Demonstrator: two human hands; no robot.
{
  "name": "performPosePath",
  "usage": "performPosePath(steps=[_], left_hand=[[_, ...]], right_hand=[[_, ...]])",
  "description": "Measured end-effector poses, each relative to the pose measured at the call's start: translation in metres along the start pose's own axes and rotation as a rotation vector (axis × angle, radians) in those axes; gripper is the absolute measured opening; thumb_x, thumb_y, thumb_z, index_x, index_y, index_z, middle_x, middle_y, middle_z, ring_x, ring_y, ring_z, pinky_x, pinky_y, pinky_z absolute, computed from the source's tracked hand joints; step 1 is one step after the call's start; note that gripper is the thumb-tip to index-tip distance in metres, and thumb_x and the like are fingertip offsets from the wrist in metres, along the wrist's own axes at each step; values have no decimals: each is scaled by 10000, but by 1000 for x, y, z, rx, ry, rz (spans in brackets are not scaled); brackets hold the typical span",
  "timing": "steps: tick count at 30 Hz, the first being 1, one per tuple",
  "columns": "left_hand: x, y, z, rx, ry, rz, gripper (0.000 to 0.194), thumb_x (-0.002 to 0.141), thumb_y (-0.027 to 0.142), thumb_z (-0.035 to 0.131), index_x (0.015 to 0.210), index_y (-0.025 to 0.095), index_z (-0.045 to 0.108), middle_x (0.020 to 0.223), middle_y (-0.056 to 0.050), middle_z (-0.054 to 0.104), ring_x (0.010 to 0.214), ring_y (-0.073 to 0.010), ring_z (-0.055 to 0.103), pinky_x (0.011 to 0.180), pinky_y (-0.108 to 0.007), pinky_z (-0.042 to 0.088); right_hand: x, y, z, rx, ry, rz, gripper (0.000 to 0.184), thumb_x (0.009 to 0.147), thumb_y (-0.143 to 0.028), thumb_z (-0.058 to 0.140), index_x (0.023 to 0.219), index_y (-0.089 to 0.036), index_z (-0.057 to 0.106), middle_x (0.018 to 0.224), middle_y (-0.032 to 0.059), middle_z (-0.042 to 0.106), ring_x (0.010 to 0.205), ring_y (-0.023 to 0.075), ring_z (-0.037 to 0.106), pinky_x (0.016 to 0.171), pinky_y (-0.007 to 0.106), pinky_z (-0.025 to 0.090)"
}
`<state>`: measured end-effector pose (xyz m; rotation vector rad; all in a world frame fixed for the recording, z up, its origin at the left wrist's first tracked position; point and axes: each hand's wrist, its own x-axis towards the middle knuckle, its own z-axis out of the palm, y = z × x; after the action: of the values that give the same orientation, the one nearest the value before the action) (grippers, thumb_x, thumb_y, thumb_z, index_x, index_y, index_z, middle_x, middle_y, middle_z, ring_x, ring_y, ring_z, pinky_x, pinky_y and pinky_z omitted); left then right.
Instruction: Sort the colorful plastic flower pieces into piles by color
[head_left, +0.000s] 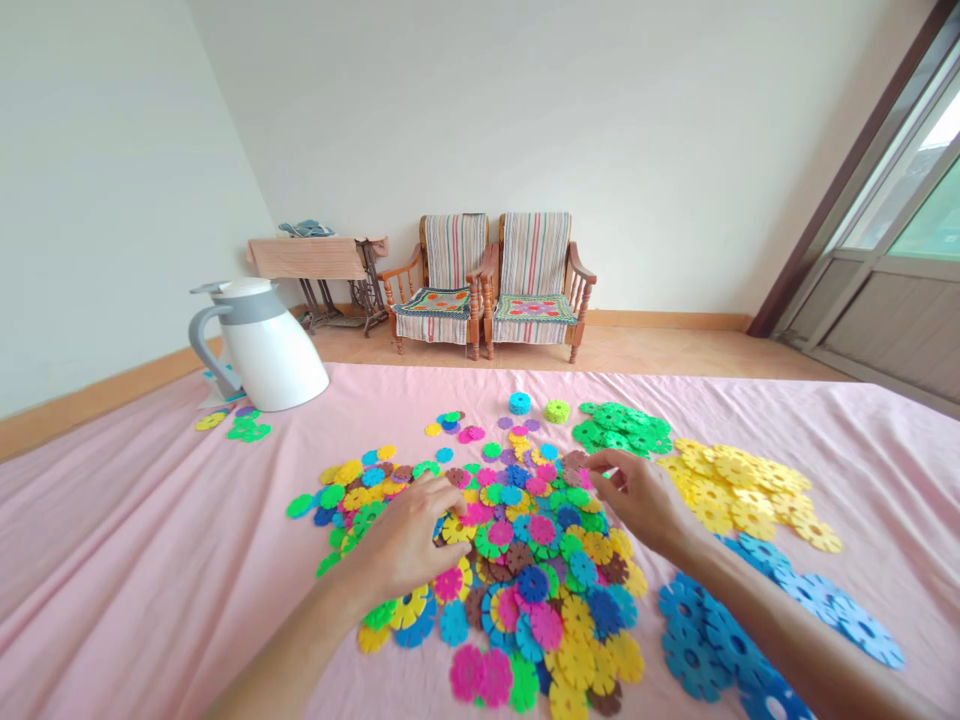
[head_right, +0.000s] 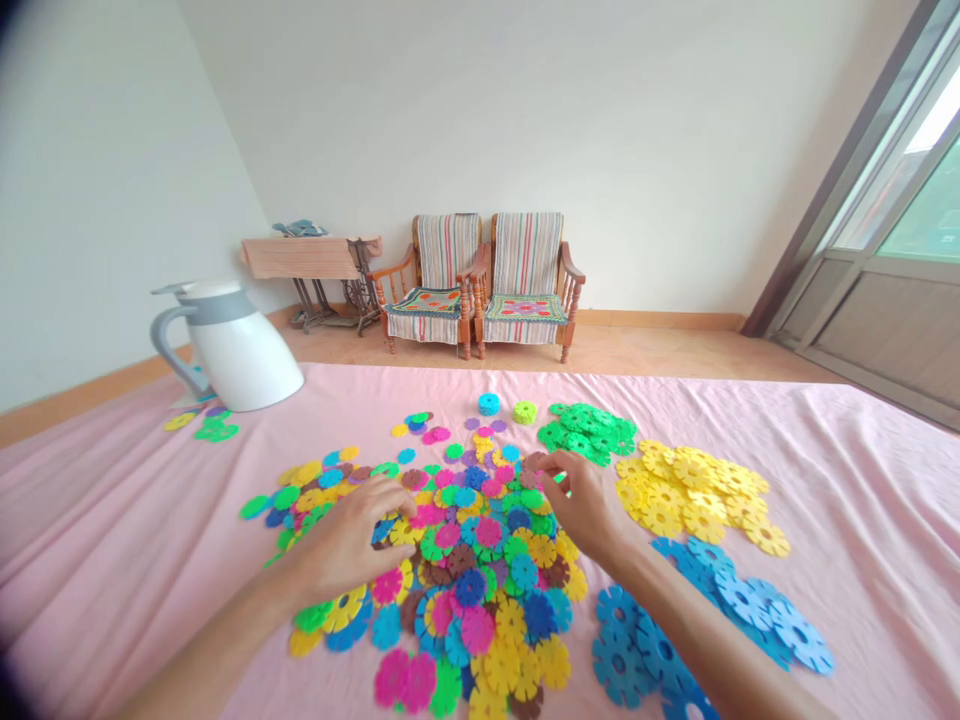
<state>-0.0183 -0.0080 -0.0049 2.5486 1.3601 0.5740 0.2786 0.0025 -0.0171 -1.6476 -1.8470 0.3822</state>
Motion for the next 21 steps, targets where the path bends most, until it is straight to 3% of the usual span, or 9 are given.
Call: performPosePath(steps=[4, 9, 12, 17, 21], left_hand=[[0, -2, 2, 38, 37, 29, 46, 766, 189, 590, 798, 218, 606, 892, -40, 675, 869, -229, 629, 767, -323, 481], [1, -3, 1, 38, 100, -26, 169, 883, 164, 449, 904, 206, 611, 865, -27, 673, 814, -189, 624, 727, -288, 450], [1, 8, 2, -119, 118, -53, 145, 901, 198, 460, 851, 200, 596, 797, 1, 650, 730, -149, 597, 682, -253, 435], [-3, 40, 12, -473, 28, -30, 80, 868, 200, 535, 812, 191, 592, 807, -3, 624, 725, -126, 584, 654, -211, 457], [-8, 54, 18, -547, -6, 9, 114, 862, 241, 579, 765, 186, 602, 759, -1, 585, 687, -116, 558, 631, -208, 453]], right_hand=[[-23, -22, -5, 70, -47, -47, 234, 850, -288, 462, 906, -198, 671, 753, 18, 685, 544, 123, 575, 509, 241, 420], [-42, -46, -4, 103, -81, -66, 194, 867, -253, 469, 857, -205, 657, 711, 6, 652, 587, 131, 588, 557, 255, 433], [-48, -56, 1, 173, -113, -113, 183, 879, -249, 472, 865, -220, 652, 780, 10, 657, 666, 140, 592, 597, 261, 443], [-64, -67, 14, 278, -188, -112, 109, 820, -179, 547, 897, -222, 612, 837, -4, 650, 743, 139, 591, 667, 263, 447], [-74, -71, 24, 317, -249, -78, 40, 821, -197, 551, 801, -210, 584, 746, -18, 631, 682, 130, 565, 622, 244, 426]])
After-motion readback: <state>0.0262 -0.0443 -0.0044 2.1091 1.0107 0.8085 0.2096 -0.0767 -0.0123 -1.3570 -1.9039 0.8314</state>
